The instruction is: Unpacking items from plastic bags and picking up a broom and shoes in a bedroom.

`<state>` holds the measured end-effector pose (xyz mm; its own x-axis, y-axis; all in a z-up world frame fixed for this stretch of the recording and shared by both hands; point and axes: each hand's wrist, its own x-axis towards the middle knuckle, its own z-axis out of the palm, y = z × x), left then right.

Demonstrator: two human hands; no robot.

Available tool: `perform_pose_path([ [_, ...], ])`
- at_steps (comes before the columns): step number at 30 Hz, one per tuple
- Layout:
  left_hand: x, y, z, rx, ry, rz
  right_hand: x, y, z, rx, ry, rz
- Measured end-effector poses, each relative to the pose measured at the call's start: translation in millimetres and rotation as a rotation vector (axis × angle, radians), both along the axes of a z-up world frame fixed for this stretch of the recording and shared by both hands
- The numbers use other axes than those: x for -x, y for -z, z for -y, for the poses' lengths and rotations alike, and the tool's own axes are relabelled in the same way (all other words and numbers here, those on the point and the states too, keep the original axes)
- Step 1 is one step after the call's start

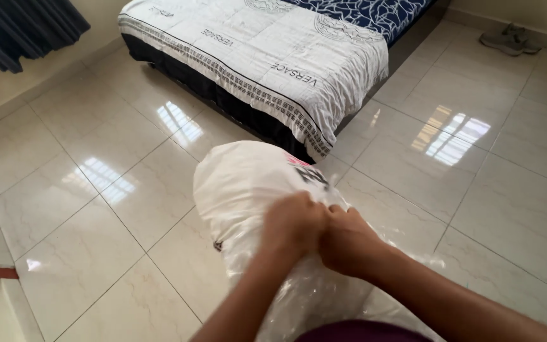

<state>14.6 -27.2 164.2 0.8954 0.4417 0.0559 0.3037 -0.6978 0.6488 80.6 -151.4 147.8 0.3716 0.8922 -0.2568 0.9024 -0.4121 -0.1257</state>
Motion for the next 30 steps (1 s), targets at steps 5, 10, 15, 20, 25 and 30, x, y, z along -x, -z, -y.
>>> perform_pose_path([
  [5,-6,15,32,-0.059,0.165,-0.127,-27,95,2,-0.223,0.025,-0.121],
  [10,-6,12,18,-0.064,0.200,-0.179,-38,109,-10,-0.113,0.205,-0.090],
  [15,4,9,-30,-0.114,0.160,-0.214,-30,66,-10,-0.262,0.152,0.052],
  [20,31,-1,-79,-0.185,0.182,-0.068,-25,26,-15,-0.374,0.277,-0.018],
  [25,45,37,-96,-0.074,0.217,0.139,-28,24,-17,-0.359,0.310,-0.047],
  [30,41,48,-79,-0.146,-0.006,0.366,-34,29,-17,-0.347,0.322,-0.049],
])
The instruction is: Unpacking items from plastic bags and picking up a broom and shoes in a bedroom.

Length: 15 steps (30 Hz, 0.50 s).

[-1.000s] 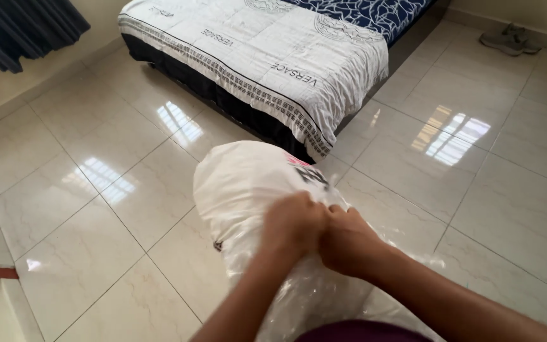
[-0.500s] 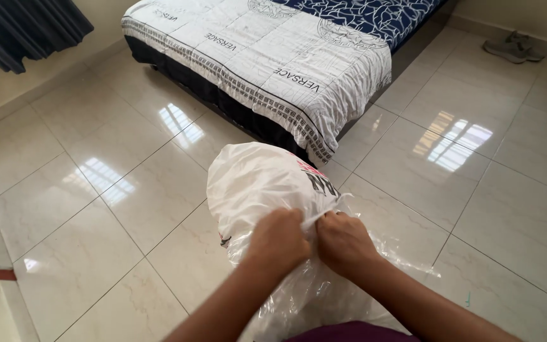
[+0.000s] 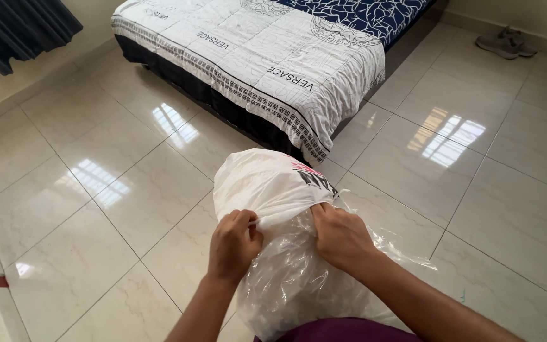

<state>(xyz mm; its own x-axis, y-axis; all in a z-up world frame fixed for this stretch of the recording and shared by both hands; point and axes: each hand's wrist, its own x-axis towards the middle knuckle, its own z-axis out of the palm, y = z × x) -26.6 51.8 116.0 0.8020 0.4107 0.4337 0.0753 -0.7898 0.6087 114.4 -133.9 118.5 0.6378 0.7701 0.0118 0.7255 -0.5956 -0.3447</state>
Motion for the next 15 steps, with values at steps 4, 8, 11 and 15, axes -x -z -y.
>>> perform_pose_path([
  [4,-8,-6,23,0.090,-0.121,-0.066,-9,8,7,0.034,0.031,-0.027],
  [8,-16,-24,57,0.161,-0.029,-0.201,-27,32,19,0.148,0.122,-0.060],
  [11,-12,-44,80,0.151,0.097,-0.414,-36,51,27,0.171,0.158,-0.058],
  [15,-13,-52,94,0.149,0.159,-0.348,-45,52,41,0.234,0.164,-0.059],
])
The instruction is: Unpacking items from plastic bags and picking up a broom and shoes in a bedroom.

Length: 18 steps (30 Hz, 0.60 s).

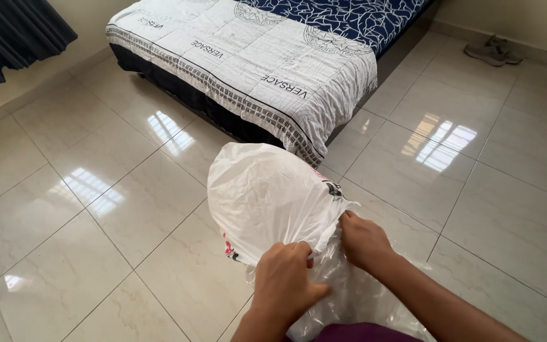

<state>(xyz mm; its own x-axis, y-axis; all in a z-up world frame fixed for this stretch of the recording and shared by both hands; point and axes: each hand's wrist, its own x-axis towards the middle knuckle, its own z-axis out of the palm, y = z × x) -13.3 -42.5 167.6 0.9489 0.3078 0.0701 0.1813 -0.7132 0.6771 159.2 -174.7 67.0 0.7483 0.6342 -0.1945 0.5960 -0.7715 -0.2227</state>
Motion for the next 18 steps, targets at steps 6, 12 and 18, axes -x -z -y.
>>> perform_pose_path([
  [6,-5,54,-6,0.055,-0.126,0.253,0,-42,29,-0.087,-0.148,-0.129],
  [12,-49,51,-8,-0.068,-0.223,0.474,14,-53,65,-0.525,-0.340,-0.024],
  [18,-114,-19,34,0.149,-0.255,0.389,52,-72,42,-0.757,-0.231,0.493],
])
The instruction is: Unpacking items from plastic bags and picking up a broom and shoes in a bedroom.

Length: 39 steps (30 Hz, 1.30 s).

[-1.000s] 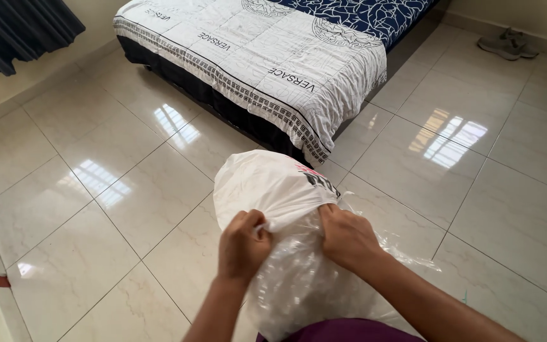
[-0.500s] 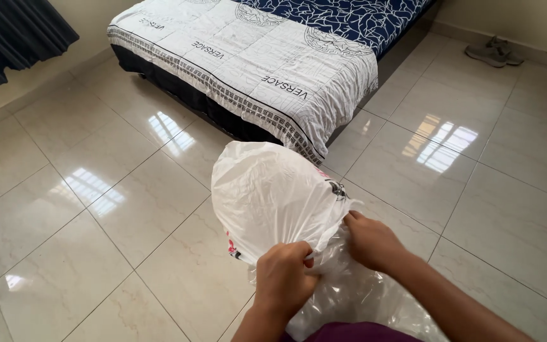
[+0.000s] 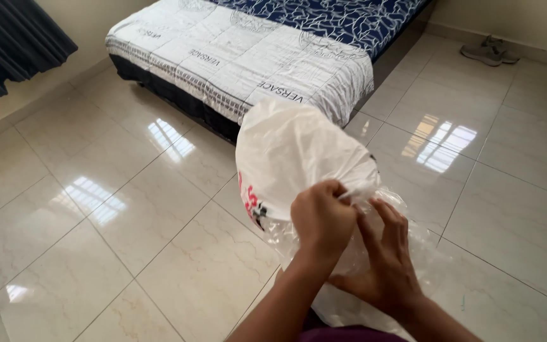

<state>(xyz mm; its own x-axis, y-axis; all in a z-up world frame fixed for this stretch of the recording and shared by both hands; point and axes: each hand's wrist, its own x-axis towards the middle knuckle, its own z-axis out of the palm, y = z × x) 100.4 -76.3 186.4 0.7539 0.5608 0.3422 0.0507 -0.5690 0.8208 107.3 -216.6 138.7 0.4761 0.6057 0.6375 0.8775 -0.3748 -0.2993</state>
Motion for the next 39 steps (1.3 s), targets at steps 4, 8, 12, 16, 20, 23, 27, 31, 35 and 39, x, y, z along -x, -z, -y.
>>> perform_pose_path([
  [4,-5,-52,22,0.023,0.126,-0.120,-23,-1,5,-0.122,0.097,-0.044],
  [8,-10,-67,47,-0.140,0.286,-0.073,-57,-10,5,-0.089,0.250,-0.368],
  [12,-20,-78,60,-0.227,0.350,-0.017,-78,-38,7,0.161,0.398,-0.503],
  [16,-33,-82,48,-0.279,0.367,-0.049,-85,-63,3,0.359,0.487,-0.546],
  [20,-39,-73,21,-0.400,0.490,-0.112,-80,-74,7,0.599,0.571,-0.583],
  [23,-39,-54,-2,-0.508,0.497,-0.050,-66,-79,7,0.648,0.572,-0.582],
  [27,-34,-23,-19,-0.566,0.432,0.142,-45,-82,6,0.636,0.564,-0.696],
  [31,-25,-18,-25,-0.652,0.310,0.313,-41,-74,14,0.587,0.558,-0.738],
  [35,1,36,-57,-0.640,0.125,0.175,-44,-57,25,0.474,0.596,-0.759],
  [39,52,81,-56,-0.189,0.013,-0.338,-47,-50,34,0.321,0.688,-0.827],
])
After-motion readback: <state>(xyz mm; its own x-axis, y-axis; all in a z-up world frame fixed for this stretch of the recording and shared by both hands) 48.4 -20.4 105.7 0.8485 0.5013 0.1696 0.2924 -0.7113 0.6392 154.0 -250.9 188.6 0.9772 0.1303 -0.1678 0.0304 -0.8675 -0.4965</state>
